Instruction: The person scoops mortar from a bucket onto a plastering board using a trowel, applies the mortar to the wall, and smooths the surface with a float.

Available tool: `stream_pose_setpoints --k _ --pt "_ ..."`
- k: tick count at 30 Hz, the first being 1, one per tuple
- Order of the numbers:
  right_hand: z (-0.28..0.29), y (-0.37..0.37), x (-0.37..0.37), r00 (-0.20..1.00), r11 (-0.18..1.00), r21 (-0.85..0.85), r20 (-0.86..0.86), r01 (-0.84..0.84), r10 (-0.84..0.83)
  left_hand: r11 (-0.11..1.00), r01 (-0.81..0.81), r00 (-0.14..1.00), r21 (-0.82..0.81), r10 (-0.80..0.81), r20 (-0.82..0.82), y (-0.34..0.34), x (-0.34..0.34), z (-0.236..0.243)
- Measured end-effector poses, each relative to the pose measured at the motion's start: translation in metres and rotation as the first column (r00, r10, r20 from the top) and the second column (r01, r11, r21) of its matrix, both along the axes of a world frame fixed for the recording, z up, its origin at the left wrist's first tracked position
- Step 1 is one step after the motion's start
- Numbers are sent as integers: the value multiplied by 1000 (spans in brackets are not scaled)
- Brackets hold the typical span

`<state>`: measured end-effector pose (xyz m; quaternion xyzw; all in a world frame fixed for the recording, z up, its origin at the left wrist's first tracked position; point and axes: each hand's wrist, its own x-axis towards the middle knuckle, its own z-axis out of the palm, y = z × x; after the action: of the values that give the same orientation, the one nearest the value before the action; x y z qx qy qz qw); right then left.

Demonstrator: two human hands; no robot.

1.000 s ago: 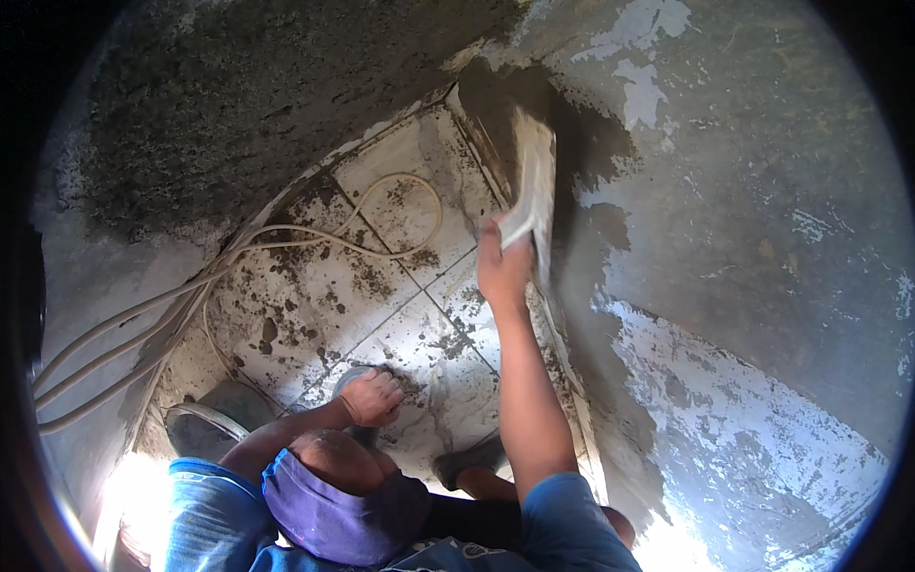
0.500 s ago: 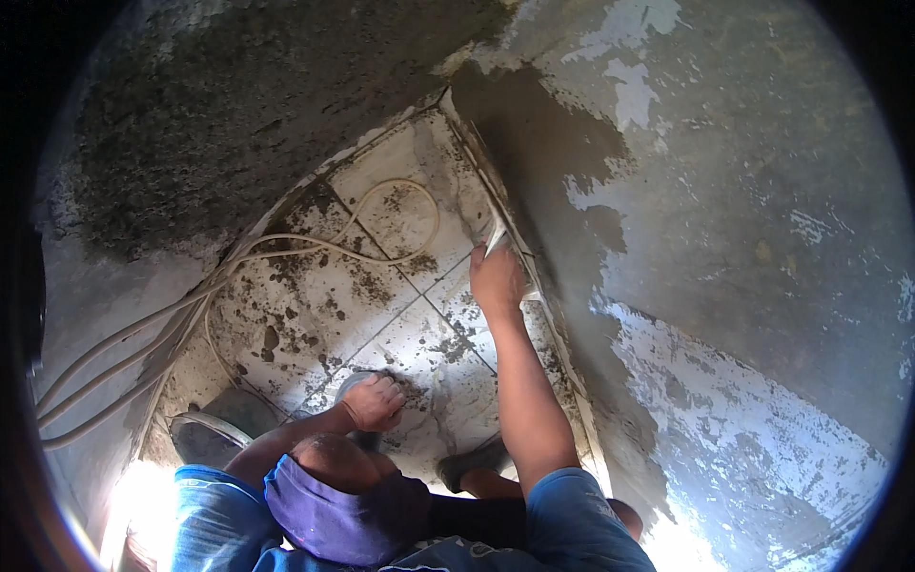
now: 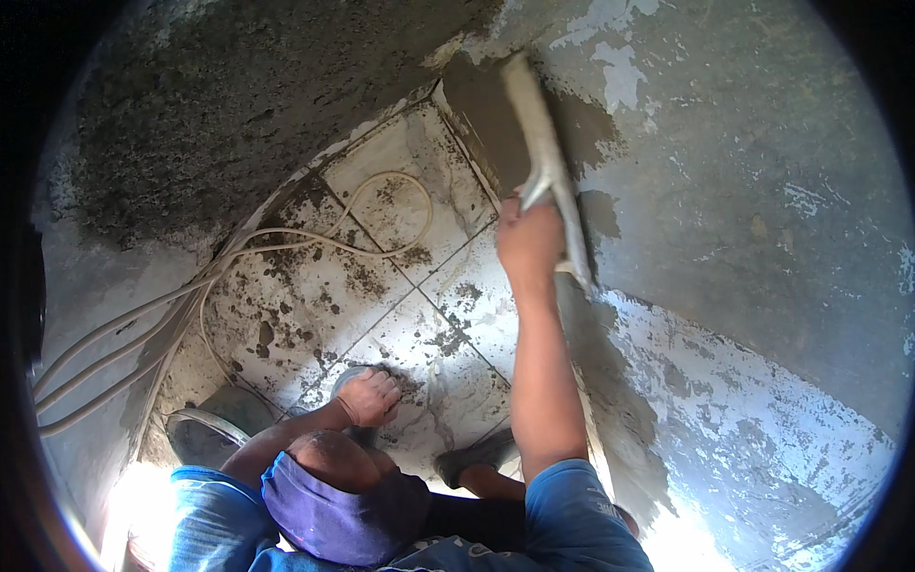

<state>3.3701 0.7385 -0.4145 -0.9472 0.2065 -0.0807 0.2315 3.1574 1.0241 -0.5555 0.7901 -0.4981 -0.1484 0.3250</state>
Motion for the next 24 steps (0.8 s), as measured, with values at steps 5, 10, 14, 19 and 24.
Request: stream_pose_setpoints --k 5,10,14,19,24 --pt "61 15 -15 996 989 123 28 80 -84 1000 -9 1000 -16 9 4 1 1 2" --pt "-36 25 -24 956 997 -80 -290 13 -35 1000 1 1000 9 -2 12 5 -2 0" --pt "-82 19 -1 894 991 -127 -448 -40 -22 1000 10 1000 -4 -10 -8 -1 2 3" --pt "-88 16 30 908 991 -109 -418 -73 21 1000 6 1000 -10 -6 -3 0 1 1" --pt "-36 25 33 944 996 -83 -326 20 -46 1000 -1 1000 11 1 -8 5 -1 2"
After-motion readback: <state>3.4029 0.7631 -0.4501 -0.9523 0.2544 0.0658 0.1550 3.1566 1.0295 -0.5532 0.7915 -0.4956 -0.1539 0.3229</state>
